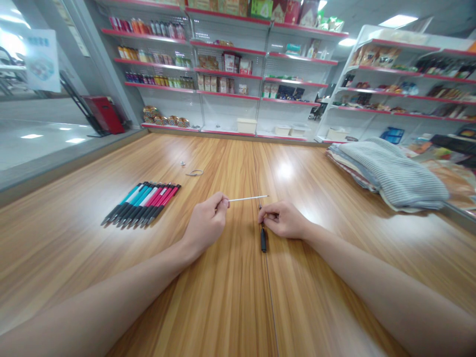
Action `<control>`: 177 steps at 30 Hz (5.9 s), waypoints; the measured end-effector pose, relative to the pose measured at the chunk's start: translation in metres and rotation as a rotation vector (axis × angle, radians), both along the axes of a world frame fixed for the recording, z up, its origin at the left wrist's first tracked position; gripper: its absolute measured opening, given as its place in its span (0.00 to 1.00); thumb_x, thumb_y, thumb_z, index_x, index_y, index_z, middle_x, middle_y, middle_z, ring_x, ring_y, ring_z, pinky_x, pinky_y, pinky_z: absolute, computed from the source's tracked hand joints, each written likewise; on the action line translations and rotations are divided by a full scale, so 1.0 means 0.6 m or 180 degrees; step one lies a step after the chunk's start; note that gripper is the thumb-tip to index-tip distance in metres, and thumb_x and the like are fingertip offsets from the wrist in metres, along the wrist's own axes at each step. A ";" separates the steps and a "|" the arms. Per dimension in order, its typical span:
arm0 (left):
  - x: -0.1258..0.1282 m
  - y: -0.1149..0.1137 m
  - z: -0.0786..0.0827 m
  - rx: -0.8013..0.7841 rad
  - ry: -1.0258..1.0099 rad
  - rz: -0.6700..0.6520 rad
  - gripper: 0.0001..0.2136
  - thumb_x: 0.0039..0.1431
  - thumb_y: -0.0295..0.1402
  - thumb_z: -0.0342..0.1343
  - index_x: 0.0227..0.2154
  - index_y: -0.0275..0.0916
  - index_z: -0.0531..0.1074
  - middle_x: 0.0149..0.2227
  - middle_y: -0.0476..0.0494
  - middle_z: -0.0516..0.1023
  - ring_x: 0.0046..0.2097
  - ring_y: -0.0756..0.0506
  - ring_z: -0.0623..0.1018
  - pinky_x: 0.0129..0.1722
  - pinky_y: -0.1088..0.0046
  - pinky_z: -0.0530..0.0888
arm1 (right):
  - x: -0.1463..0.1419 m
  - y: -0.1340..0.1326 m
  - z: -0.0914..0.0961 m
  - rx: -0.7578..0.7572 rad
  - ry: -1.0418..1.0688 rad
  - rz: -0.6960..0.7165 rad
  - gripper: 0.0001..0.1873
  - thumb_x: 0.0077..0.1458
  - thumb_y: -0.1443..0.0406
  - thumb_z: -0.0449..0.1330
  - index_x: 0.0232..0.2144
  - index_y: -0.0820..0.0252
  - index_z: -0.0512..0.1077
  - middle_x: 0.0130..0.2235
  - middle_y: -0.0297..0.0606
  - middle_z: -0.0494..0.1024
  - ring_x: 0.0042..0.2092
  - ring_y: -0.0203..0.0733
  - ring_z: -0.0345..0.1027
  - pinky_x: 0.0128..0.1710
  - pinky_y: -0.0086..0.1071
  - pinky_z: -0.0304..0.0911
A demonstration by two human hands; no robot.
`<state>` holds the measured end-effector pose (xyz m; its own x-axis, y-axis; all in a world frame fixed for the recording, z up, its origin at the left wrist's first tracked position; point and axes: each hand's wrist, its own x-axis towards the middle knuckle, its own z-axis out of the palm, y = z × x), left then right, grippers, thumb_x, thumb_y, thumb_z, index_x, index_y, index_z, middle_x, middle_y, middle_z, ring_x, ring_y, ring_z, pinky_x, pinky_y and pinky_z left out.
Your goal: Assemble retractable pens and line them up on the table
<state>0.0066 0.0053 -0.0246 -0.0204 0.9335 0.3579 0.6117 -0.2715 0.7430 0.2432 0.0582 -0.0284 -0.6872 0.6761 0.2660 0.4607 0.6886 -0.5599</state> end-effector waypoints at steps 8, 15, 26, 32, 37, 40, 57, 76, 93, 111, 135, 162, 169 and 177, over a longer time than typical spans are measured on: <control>0.000 -0.003 0.002 0.0017 0.0058 -0.0008 0.13 0.64 0.39 0.42 0.29 0.39 0.65 0.20 0.52 0.63 0.23 0.51 0.64 0.24 0.74 0.57 | -0.003 -0.002 0.003 -0.0004 0.0492 -0.0198 0.10 0.50 0.70 0.55 0.35 0.61 0.73 0.18 0.24 0.54 0.20 0.29 0.49 0.24 0.26 0.48; 0.001 -0.002 0.003 0.0006 0.0082 -0.0013 0.13 0.64 0.39 0.43 0.28 0.39 0.65 0.20 0.52 0.63 0.23 0.51 0.65 0.24 0.74 0.56 | -0.006 -0.007 0.012 0.0001 0.0983 -0.0521 0.15 0.57 0.62 0.56 0.47 0.60 0.67 0.19 0.22 0.51 0.20 0.29 0.46 0.24 0.27 0.45; 0.002 -0.005 0.006 -0.0032 0.0170 -0.0067 0.13 0.64 0.39 0.42 0.28 0.39 0.65 0.20 0.52 0.63 0.23 0.50 0.65 0.25 0.74 0.56 | -0.007 -0.005 0.006 -0.0159 0.1263 -0.0524 0.13 0.58 0.57 0.57 0.36 0.62 0.70 0.19 0.24 0.53 0.21 0.29 0.47 0.23 0.29 0.44; 0.004 -0.008 0.011 -0.0052 0.0251 -0.0142 0.13 0.64 0.39 0.43 0.28 0.39 0.66 0.20 0.52 0.63 0.24 0.50 0.65 0.25 0.74 0.57 | -0.010 -0.006 0.014 -0.0516 0.1472 -0.0519 0.14 0.57 0.56 0.58 0.30 0.62 0.70 0.19 0.26 0.57 0.21 0.29 0.47 0.21 0.28 0.41; 0.006 -0.011 0.018 -0.0037 0.0330 -0.0219 0.14 0.63 0.39 0.43 0.28 0.39 0.68 0.21 0.52 0.65 0.24 0.50 0.66 0.25 0.74 0.57 | -0.010 0.004 0.013 -0.1002 0.2000 -0.0695 0.16 0.54 0.54 0.61 0.27 0.62 0.70 0.19 0.26 0.58 0.21 0.28 0.46 0.19 0.28 0.39; 0.008 -0.014 0.022 -0.0072 0.0377 -0.0331 0.13 0.63 0.38 0.44 0.30 0.39 0.70 0.21 0.52 0.65 0.24 0.51 0.64 0.24 0.75 0.56 | -0.010 0.012 0.011 -0.1376 0.2354 -0.0649 0.15 0.52 0.55 0.63 0.26 0.62 0.69 0.18 0.25 0.55 0.19 0.27 0.44 0.19 0.28 0.38; 0.006 -0.016 0.017 -0.0169 -0.0075 -0.0754 0.14 0.65 0.38 0.42 0.39 0.38 0.71 0.19 0.54 0.57 0.21 0.53 0.59 0.21 0.77 0.55 | 0.027 0.024 0.028 -0.3116 0.1585 0.0476 0.12 0.47 0.62 0.65 0.24 0.65 0.69 0.13 0.23 0.56 0.16 0.24 0.42 0.16 0.24 0.35; 0.007 -0.017 0.022 -0.0120 0.0110 -0.0697 0.14 0.65 0.37 0.42 0.39 0.36 0.71 0.20 0.54 0.59 0.21 0.53 0.61 0.22 0.76 0.56 | 0.005 -0.012 0.071 -0.2733 -0.0978 0.1674 0.18 0.49 0.57 0.67 0.37 0.67 0.78 0.18 0.27 0.66 0.18 0.25 0.53 0.17 0.21 0.48; 0.006 -0.016 0.017 -0.0057 0.0101 -0.0713 0.13 0.66 0.37 0.42 0.38 0.37 0.70 0.20 0.55 0.58 0.21 0.54 0.60 0.22 0.77 0.56 | 0.006 -0.010 0.078 -0.2884 -0.1350 0.1967 0.20 0.48 0.62 0.67 0.43 0.67 0.76 0.17 0.23 0.60 0.19 0.25 0.47 0.17 0.21 0.44; 0.003 -0.012 0.009 -0.0092 0.0090 -0.0715 0.13 0.66 0.38 0.42 0.39 0.38 0.70 0.19 0.55 0.58 0.20 0.54 0.59 0.21 0.77 0.55 | -0.011 -0.031 0.071 -0.2364 -0.1331 0.1763 0.12 0.49 0.64 0.65 0.37 0.65 0.79 0.21 0.27 0.70 0.21 0.25 0.54 0.20 0.21 0.49; 0.006 -0.014 0.014 -0.0026 0.0053 -0.0722 0.13 0.65 0.37 0.43 0.38 0.37 0.70 0.19 0.54 0.59 0.20 0.54 0.59 0.20 0.78 0.54 | -0.016 -0.038 0.076 -0.2450 -0.1272 0.1701 0.12 0.49 0.63 0.66 0.36 0.65 0.78 0.21 0.26 0.68 0.21 0.25 0.54 0.20 0.20 0.49; 0.015 -0.025 0.023 0.0044 0.0174 -0.1365 0.20 0.61 0.30 0.49 0.56 0.39 0.58 0.32 0.48 0.74 0.30 0.52 0.71 0.32 0.76 0.67 | -0.009 0.004 0.007 -0.1414 0.2504 -0.0301 0.07 0.52 0.63 0.61 0.33 0.62 0.72 0.18 0.24 0.59 0.19 0.27 0.49 0.19 0.25 0.44; 0.014 -0.025 0.018 0.0007 0.0001 -0.1936 0.30 0.59 0.23 0.47 0.63 0.37 0.45 0.38 0.43 0.78 0.42 0.47 0.76 0.45 0.69 0.70 | -0.040 -0.060 0.025 0.0883 0.0891 0.0145 0.12 0.55 0.64 0.59 0.43 0.57 0.74 0.32 0.37 0.76 0.34 0.38 0.67 0.36 0.32 0.62; 0.014 -0.022 0.015 0.0072 -0.0005 -0.1915 0.27 0.61 0.25 0.48 0.62 0.39 0.49 0.45 0.41 0.78 0.48 0.47 0.76 0.50 0.68 0.70 | -0.045 -0.059 0.030 0.0896 0.0763 0.0153 0.07 0.57 0.64 0.59 0.38 0.59 0.74 0.33 0.37 0.75 0.33 0.36 0.65 0.34 0.30 0.61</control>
